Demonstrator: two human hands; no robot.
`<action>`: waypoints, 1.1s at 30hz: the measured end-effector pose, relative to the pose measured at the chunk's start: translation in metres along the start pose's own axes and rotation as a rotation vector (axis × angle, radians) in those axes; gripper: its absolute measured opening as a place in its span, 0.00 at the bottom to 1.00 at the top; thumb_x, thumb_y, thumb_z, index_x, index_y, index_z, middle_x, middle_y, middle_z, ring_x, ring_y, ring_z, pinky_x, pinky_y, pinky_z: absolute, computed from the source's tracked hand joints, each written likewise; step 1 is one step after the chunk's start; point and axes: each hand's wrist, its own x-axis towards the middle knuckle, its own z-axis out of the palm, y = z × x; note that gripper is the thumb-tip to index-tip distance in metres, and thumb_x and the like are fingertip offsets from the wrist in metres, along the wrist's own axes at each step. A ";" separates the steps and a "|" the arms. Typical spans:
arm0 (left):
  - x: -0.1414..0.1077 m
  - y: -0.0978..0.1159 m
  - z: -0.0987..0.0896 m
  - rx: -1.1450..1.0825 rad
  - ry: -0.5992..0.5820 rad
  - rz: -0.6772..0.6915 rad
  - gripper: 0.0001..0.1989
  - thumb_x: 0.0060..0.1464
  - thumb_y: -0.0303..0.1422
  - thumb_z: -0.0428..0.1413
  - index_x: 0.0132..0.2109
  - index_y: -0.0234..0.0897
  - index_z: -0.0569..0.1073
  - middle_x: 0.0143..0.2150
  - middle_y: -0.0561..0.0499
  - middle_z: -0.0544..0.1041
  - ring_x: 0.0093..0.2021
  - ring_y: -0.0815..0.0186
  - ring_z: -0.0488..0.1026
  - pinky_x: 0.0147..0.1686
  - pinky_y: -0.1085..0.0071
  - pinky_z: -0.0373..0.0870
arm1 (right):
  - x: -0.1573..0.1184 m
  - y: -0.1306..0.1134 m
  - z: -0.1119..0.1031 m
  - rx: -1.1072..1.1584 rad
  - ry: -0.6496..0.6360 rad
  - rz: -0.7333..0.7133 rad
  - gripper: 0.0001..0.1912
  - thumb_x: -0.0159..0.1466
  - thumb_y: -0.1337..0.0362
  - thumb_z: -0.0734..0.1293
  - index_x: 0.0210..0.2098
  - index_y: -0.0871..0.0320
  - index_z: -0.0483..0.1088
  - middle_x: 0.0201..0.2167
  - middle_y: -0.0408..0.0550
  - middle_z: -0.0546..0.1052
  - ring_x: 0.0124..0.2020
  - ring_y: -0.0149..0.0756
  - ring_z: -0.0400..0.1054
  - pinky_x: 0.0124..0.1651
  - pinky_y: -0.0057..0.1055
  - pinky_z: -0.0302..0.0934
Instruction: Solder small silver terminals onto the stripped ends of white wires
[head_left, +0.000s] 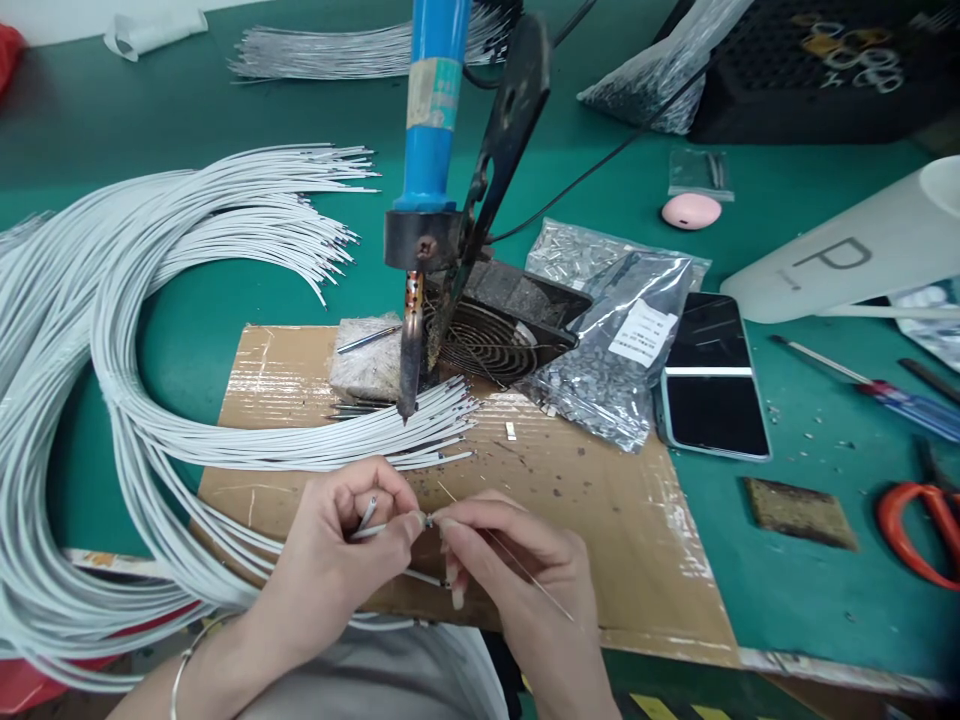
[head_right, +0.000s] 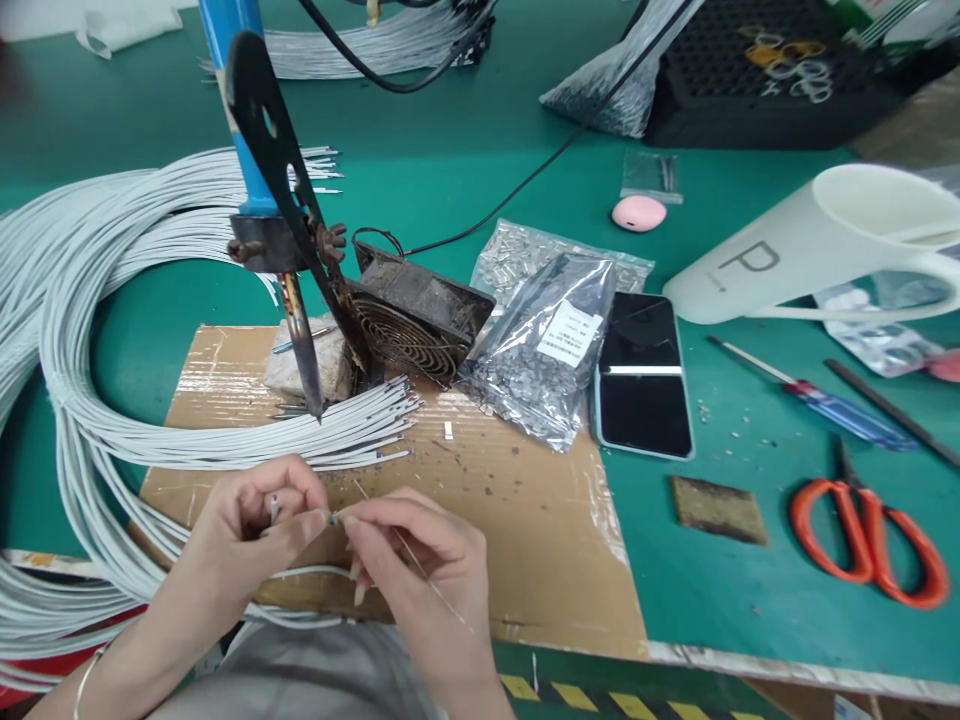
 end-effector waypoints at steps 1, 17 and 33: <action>0.001 -0.002 -0.001 -0.015 -0.013 0.003 0.09 0.54 0.32 0.62 0.29 0.37 0.71 0.19 0.64 0.53 0.22 0.73 0.43 0.22 0.73 0.40 | 0.000 0.000 0.000 0.002 0.006 0.004 0.03 0.59 0.65 0.78 0.28 0.53 0.85 0.24 0.42 0.75 0.19 0.21 0.66 0.22 0.16 0.64; 0.003 -0.006 -0.003 -0.020 0.045 0.047 0.07 0.55 0.32 0.64 0.32 0.36 0.75 0.20 0.61 0.61 0.20 0.75 0.48 0.19 0.78 0.44 | 0.001 -0.002 0.004 -0.027 0.162 -0.030 0.03 0.60 0.64 0.77 0.29 0.53 0.84 0.19 0.41 0.76 0.19 0.24 0.68 0.24 0.17 0.66; 0.003 -0.009 -0.004 0.013 0.058 0.079 0.07 0.54 0.31 0.64 0.30 0.34 0.77 0.26 0.53 0.72 0.22 0.74 0.56 0.21 0.78 0.50 | 0.007 -0.001 0.003 -0.103 0.076 -0.144 0.04 0.61 0.66 0.76 0.30 0.52 0.85 0.28 0.43 0.77 0.20 0.24 0.66 0.23 0.22 0.61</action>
